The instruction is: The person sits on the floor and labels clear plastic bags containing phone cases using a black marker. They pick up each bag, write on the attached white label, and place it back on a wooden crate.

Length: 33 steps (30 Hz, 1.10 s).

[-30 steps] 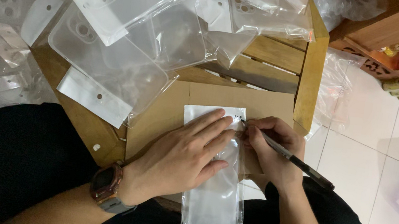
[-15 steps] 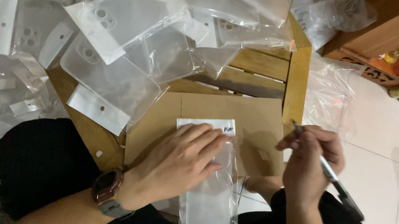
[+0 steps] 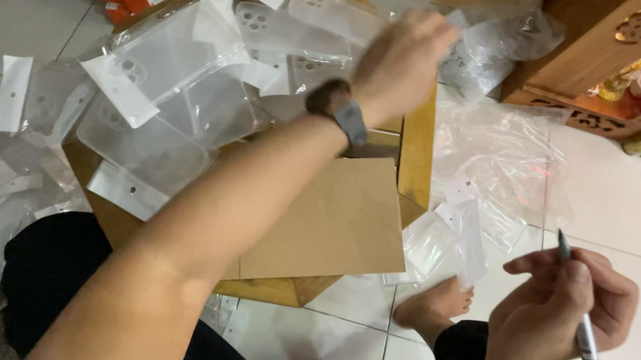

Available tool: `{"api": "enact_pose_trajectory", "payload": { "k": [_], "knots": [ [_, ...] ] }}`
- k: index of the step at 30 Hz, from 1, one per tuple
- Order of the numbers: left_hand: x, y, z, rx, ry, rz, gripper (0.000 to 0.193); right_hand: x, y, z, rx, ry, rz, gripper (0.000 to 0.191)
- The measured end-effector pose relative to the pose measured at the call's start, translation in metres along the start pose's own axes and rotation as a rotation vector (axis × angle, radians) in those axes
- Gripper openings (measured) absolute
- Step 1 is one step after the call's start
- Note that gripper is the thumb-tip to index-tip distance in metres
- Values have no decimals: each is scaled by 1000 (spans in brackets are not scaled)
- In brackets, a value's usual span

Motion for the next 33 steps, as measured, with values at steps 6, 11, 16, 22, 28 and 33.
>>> {"api": "enact_pose_trajectory", "payload": {
  "k": [6,11,16,22,28,33],
  "knots": [
    [87,-15,-22,247,266,-32,32,1,-3,0,60,-48,25,10],
    [-10,-40,-95,146,21,272,43,3,0,6,52,-31,11,9],
    [-108,-133,-125,928,-20,303,32,-16,0,23,32,21,160,3],
    [-85,-187,-154,504,68,273,46,-49,-35,87,428,-96,383,6],
    [-51,-219,-170,371,-185,-60,40,-87,-63,136,637,-192,653,11],
    [-49,-232,-163,333,-226,-38,40,-103,-69,149,766,-447,675,13]
  ]
}}
Point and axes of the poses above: each hand's wrist, its own y-axis towards the middle knuckle, its own z-axis out of the palm, x = y × z, the point moved 5 cm from there along y, towards the middle knuckle, and after that the axes turned 1 degree about y, right-handed, at the moved point
